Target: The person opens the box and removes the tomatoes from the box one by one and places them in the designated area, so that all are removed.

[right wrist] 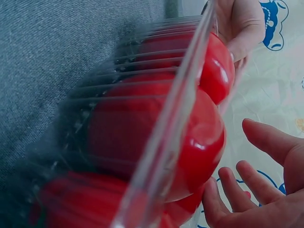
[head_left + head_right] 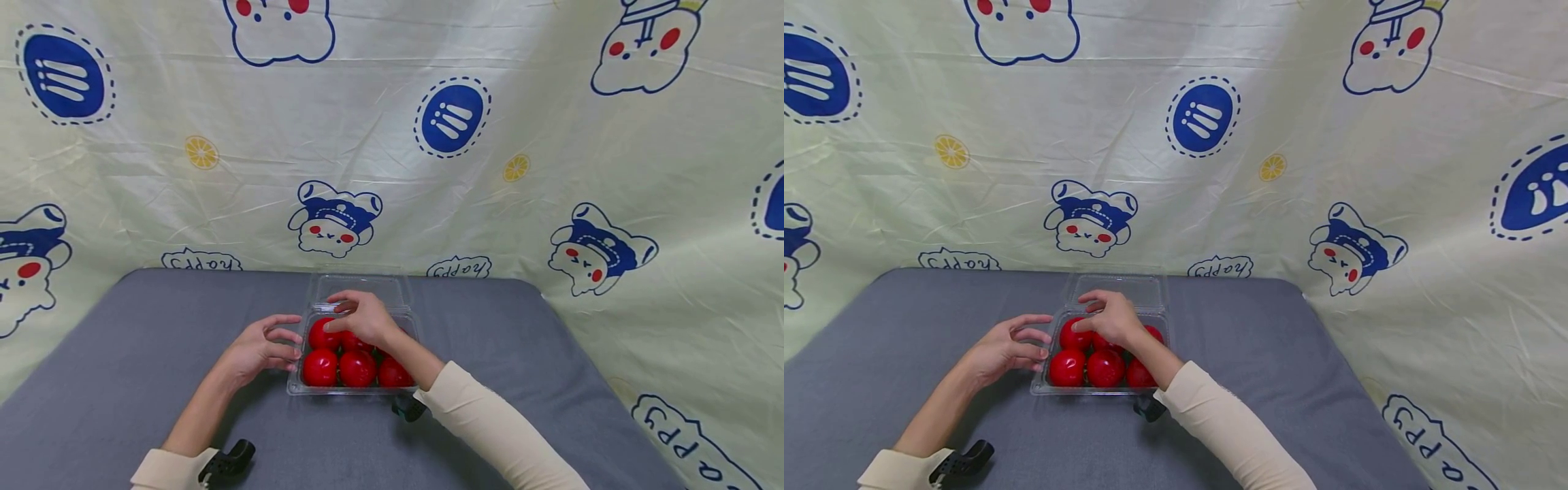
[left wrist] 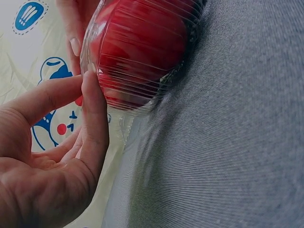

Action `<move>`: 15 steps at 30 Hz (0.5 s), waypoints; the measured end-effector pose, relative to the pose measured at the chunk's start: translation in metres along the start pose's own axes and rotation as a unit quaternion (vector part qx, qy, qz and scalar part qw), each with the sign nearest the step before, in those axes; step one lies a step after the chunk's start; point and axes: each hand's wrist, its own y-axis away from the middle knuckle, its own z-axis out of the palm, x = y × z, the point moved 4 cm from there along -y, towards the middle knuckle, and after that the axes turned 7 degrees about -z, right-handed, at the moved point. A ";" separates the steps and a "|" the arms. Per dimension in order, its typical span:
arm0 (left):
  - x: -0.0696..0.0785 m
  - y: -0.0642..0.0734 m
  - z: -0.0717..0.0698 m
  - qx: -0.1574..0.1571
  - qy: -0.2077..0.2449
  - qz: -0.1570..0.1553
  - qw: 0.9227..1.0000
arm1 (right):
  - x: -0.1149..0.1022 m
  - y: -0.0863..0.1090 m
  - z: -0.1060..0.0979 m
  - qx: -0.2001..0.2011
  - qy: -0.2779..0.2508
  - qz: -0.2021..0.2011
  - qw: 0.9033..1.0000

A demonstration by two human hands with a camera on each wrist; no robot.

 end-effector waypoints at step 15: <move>0.001 0.000 0.001 0.008 -0.003 -0.004 1.000 | 0.003 0.001 0.004 -0.027 0.030 0.018 0.999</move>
